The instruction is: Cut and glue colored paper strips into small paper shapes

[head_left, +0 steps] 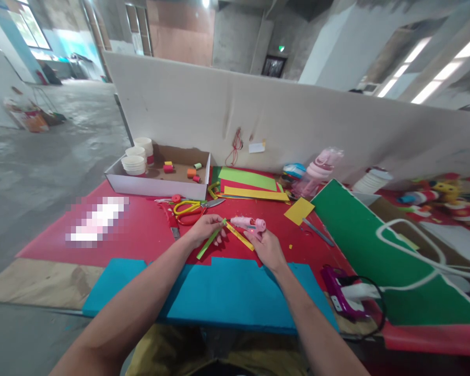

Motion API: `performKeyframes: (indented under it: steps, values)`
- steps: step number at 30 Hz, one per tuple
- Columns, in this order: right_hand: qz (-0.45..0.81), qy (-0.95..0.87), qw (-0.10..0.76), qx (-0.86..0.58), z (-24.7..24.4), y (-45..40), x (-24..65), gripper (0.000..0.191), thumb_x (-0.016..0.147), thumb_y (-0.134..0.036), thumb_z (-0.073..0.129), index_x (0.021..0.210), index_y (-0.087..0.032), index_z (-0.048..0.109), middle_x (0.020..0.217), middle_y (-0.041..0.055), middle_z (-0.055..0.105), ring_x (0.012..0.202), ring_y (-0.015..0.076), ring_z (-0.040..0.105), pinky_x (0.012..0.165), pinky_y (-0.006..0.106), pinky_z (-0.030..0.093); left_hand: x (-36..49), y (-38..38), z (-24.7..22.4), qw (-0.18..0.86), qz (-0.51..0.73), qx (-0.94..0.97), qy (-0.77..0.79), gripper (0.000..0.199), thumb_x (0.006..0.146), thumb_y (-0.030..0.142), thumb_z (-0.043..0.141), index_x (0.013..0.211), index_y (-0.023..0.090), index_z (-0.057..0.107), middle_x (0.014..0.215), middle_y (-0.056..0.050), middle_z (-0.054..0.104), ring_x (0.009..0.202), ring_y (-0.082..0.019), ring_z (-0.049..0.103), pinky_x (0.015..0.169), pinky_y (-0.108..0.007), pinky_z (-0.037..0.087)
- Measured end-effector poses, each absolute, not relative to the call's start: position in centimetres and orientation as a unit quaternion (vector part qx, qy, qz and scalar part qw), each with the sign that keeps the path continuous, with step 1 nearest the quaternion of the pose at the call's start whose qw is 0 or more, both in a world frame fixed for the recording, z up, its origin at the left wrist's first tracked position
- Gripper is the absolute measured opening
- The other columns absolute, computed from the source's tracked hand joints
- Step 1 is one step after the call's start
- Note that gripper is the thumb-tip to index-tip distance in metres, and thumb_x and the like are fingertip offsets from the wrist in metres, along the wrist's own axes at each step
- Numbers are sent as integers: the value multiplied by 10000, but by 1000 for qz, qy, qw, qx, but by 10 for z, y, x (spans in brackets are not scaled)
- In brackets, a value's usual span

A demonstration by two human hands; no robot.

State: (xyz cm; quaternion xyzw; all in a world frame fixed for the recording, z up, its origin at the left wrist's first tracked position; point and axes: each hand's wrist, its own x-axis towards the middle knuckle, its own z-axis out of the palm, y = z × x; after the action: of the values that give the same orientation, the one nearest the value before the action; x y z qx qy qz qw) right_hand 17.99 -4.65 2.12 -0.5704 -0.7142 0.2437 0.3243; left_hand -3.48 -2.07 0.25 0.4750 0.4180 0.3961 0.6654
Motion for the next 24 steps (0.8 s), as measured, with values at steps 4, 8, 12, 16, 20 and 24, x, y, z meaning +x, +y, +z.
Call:
performKeyframes:
  steps: [4, 8, 12, 16, 20, 24]
  values:
    - [279, -693, 338, -572, 22, -45, 185, 483, 815, -583, 505, 884, -133, 664, 705, 78, 682, 669, 215, 627, 583, 267, 435, -36, -20, 3, 669, 399, 469, 417, 233, 809, 337, 624, 828, 135, 510, 638, -56, 665, 420, -108, 577, 402, -202, 478]
    - [374, -639, 351, -573, 19, -44, 187, 528, 766, -661, 511, 742, -144, 615, 478, 7, 543, 467, 155, 517, 472, 248, 384, -40, -18, 2, 683, 405, 464, 393, 226, 811, 329, 620, 808, 136, 502, 673, -71, 674, 430, -104, 575, 408, -202, 478]
    - [420, -605, 377, -562, 14, -43, 191, 562, 760, -691, 489, 745, -138, 592, 456, -22, 480, 423, 124, 458, 440, 230, 349, -45, -17, 2, 704, 403, 455, 368, 219, 797, 313, 638, 795, 132, 515, 676, -68, 665, 448, -101, 571, 414, -196, 469]
    - [286, -659, 357, -597, 16, -35, 213, 518, 849, -589, 425, 938, -118, 622, 680, 73, 638, 604, 188, 589, 544, 262, 429, -46, -17, 2, 722, 409, 439, 345, 210, 791, 304, 644, 796, 129, 528, 655, -55, 645, 449, -101, 558, 403, -193, 445]
    - [52, -720, 239, -649, 18, -23, 244, 373, 910, -300, 383, 1199, -110, 522, 1109, 174, 617, 964, 260, 602, 755, 318, 448, -44, -17, 3, 721, 414, 432, 349, 192, 807, 295, 622, 849, 124, 544, 665, -57, 647, 450, -110, 561, 397, -204, 438]
    - [-84, -709, 89, -695, 13, -13, 261, 383, 907, -189, 357, 1261, -109, 480, 1082, 195, 592, 957, 288, 586, 778, 368, 423, -43, -18, 5, 717, 417, 433, 354, 183, 813, 290, 612, 852, 128, 537, 670, -61, 651, 450, -116, 566, 398, -208, 440]
